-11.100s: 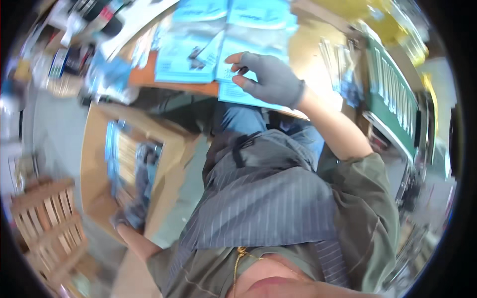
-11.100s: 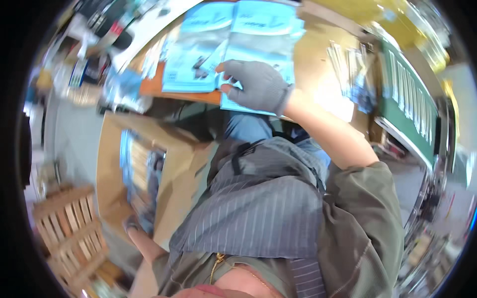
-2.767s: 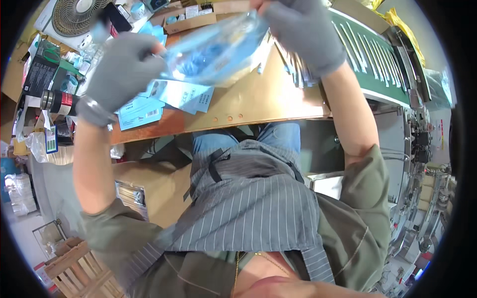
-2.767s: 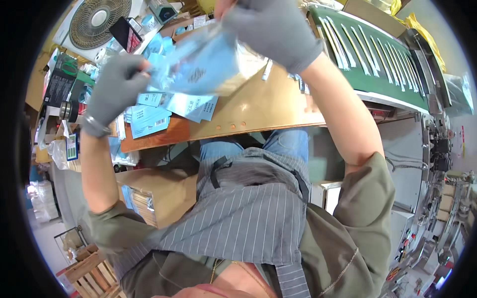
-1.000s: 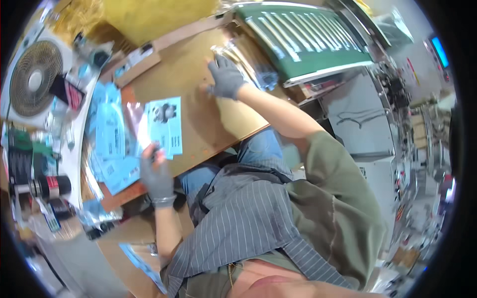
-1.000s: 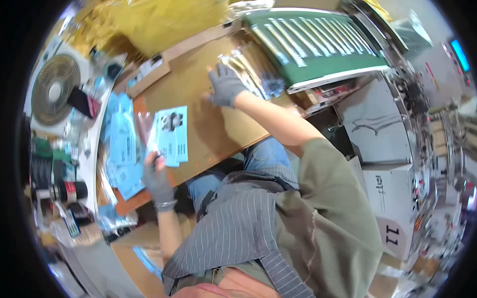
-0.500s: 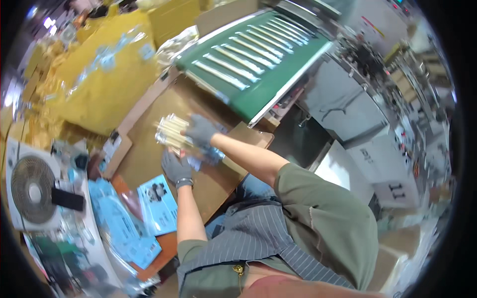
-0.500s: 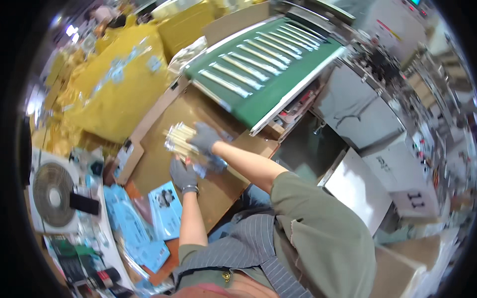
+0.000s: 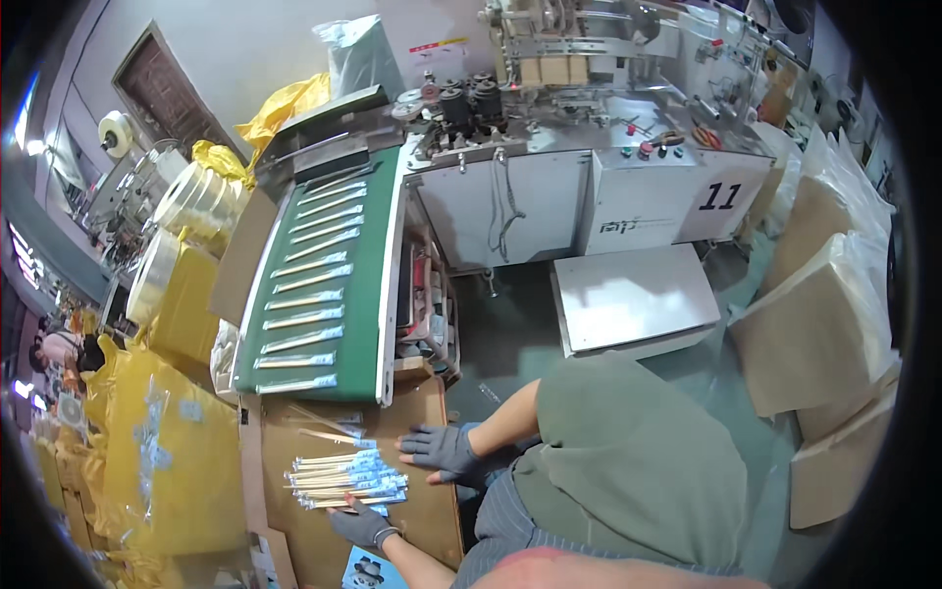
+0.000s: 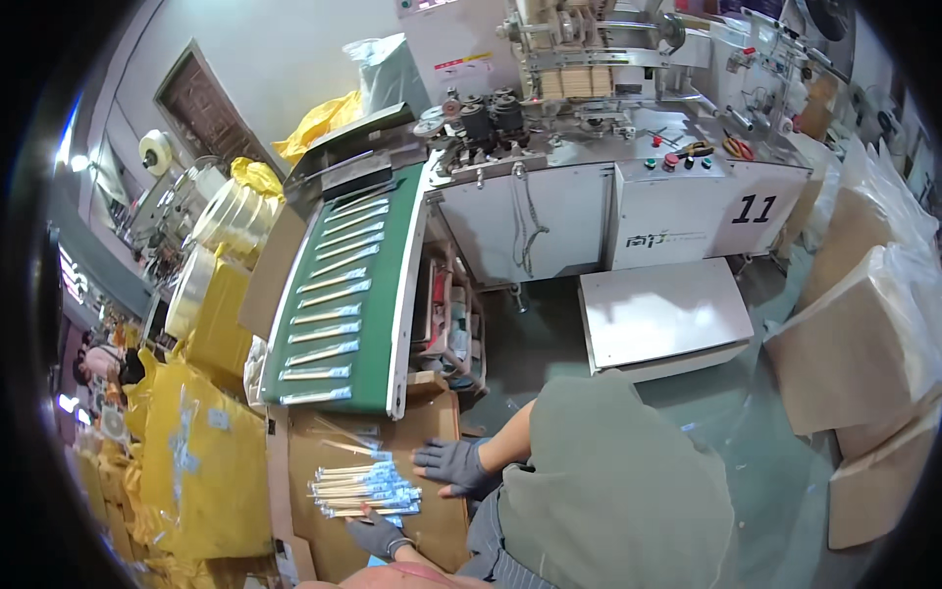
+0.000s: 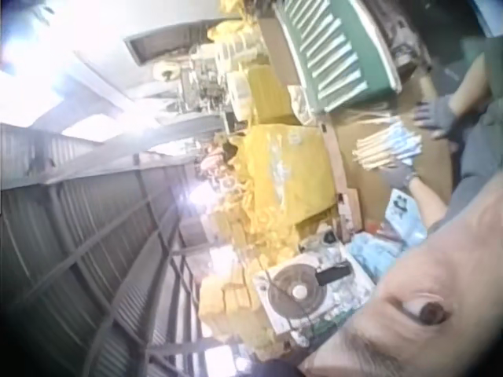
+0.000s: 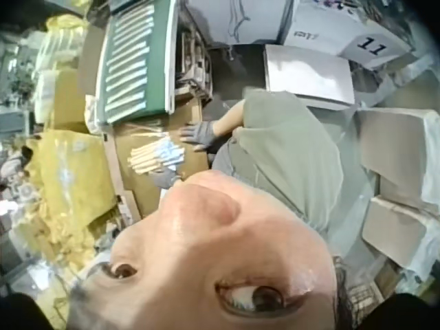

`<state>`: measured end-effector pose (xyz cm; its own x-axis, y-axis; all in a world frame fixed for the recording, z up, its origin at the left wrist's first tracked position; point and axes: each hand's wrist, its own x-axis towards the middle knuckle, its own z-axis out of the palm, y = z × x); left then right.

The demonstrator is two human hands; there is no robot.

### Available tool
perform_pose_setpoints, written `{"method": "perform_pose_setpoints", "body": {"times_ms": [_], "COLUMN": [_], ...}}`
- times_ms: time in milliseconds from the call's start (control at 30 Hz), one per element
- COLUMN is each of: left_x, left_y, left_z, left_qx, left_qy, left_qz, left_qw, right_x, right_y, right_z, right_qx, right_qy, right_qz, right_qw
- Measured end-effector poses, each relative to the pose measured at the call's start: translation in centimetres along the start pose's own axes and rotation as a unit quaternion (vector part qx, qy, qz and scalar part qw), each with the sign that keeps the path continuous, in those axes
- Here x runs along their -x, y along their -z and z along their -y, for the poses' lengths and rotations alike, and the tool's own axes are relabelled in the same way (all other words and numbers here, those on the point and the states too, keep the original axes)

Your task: Packing bundles of wooden sticks into plastic bags and placing them in boxes.

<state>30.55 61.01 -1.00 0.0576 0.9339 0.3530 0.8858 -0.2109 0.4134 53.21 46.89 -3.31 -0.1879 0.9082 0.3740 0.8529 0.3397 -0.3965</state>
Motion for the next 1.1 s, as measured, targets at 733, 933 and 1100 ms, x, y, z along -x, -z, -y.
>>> {"method": "perform_pose_setpoints", "body": {"times_ms": [733,933,1100], "left_x": [-0.2,-0.1,-0.1], "left_y": [1.3,-0.4,-1.4], "left_z": [-0.5,0.9,2.1], "left_qx": [0.039,0.004,-0.002], "left_qy": [0.006,0.003,-0.002], "left_qz": [0.034,-0.009,-0.027], "left_qw": [0.999,1.0,1.0], "right_x": [-0.3,-0.5,-0.7], "right_y": [0.1,0.4,0.3], "right_z": [0.1,0.1,0.2], "right_qx": [-0.01,0.03,0.026], "right_qy": [0.013,0.015,0.026], "right_qz": [0.019,0.031,-0.009], "right_qw": [1.0,0.999,0.999]}}
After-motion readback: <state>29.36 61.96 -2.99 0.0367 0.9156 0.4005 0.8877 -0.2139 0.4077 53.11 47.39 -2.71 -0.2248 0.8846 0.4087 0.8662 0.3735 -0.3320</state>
